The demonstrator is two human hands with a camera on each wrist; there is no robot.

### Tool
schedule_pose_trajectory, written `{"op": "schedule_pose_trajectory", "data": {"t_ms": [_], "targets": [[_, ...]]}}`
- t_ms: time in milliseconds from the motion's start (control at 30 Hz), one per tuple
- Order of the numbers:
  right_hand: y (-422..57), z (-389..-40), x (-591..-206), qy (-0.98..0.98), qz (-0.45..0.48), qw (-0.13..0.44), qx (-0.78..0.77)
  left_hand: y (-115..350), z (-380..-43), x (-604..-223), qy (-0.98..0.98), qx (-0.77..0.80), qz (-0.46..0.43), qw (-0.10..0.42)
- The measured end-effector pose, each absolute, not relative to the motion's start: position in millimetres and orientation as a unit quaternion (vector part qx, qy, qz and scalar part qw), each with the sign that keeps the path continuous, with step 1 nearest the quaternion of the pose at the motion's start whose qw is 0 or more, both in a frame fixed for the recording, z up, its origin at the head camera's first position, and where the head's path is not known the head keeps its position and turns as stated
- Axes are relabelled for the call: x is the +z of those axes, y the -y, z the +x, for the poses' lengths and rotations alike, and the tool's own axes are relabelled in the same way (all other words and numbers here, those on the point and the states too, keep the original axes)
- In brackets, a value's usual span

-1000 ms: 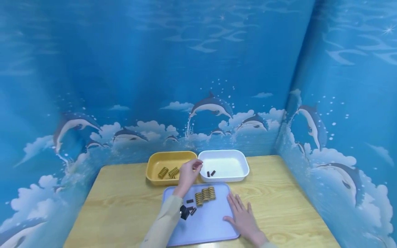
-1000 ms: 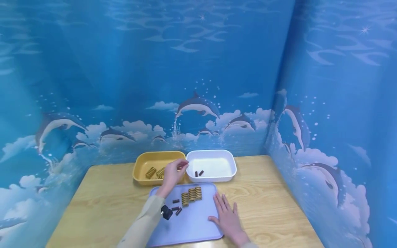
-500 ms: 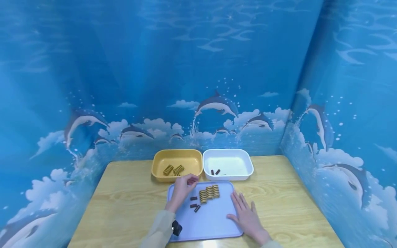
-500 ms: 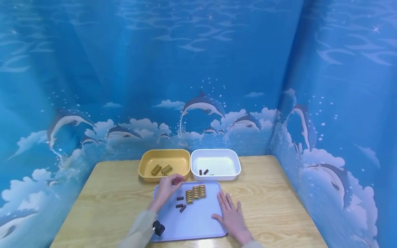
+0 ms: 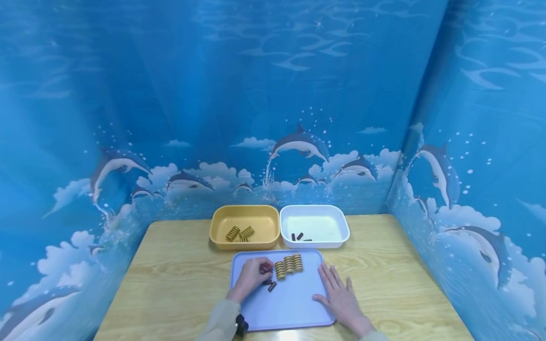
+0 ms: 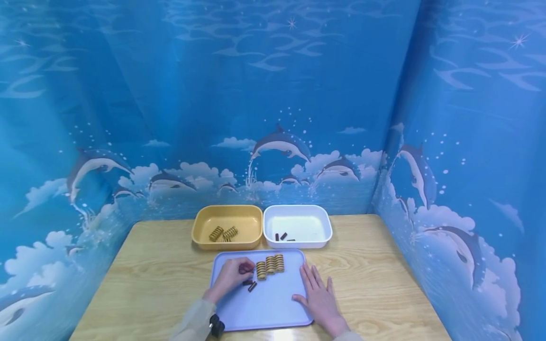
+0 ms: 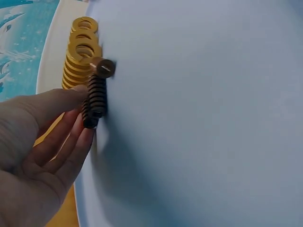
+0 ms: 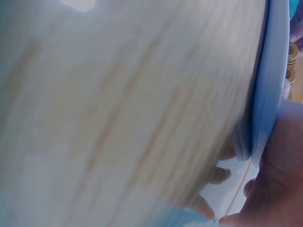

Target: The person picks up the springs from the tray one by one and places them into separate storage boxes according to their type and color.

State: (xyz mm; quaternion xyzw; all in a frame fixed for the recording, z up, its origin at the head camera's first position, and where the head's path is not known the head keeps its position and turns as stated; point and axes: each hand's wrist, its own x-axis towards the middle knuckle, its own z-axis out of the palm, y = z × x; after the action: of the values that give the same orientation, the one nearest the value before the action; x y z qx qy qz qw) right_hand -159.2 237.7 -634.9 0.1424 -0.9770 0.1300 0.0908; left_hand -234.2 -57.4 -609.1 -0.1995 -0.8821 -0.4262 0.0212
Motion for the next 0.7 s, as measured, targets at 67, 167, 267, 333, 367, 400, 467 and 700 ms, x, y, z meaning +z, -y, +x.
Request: {"op": "schedule_pose_trajectory", "data": {"t_ms": [67, 167, 267, 333, 367, 400, 467, 700], "targets": [[-237.0, -158.7, -634.7, 0.975, 0.147, 0.098, 0.133, 57.8, -233.2, -611.3, 0.883, -0.423, -0.202, 0.021], [-236.6, -158.4, -635.0, 0.974, 0.149, 0.102, 0.134, 57.9, -231.7, -612.2, 0.884, -0.423, -0.197, 0.018], [-236.6, -158.8, -635.4, 0.977, 0.145, 0.092, 0.130, 57.8, -231.5, -611.2, 0.887, -0.419, -0.191, 0.021], [-236.8, -159.3, -635.3, 0.978, 0.141, 0.083, 0.127, 57.8, -231.9, -609.7, 0.889, -0.419, -0.183, 0.023], [-236.8, -159.5, -634.9, 0.979, 0.140, 0.079, 0.127, 57.8, -232.1, -608.8, 0.890, -0.419, -0.177, 0.025], [-236.8, -159.7, -634.5, 0.979, 0.139, 0.077, 0.127, 57.8, -232.6, -607.8, 0.890, -0.419, -0.176, 0.030], [-236.8, -160.0, -633.5, 0.979, 0.138, 0.074, 0.130, 57.7, -233.5, -605.5, 0.891, -0.417, -0.176, 0.042], [-237.1, -159.6, -632.7, 0.979, 0.138, 0.071, 0.131, 56.6, -237.6, -594.6, 0.898, -0.412, -0.153, 0.029]]}}
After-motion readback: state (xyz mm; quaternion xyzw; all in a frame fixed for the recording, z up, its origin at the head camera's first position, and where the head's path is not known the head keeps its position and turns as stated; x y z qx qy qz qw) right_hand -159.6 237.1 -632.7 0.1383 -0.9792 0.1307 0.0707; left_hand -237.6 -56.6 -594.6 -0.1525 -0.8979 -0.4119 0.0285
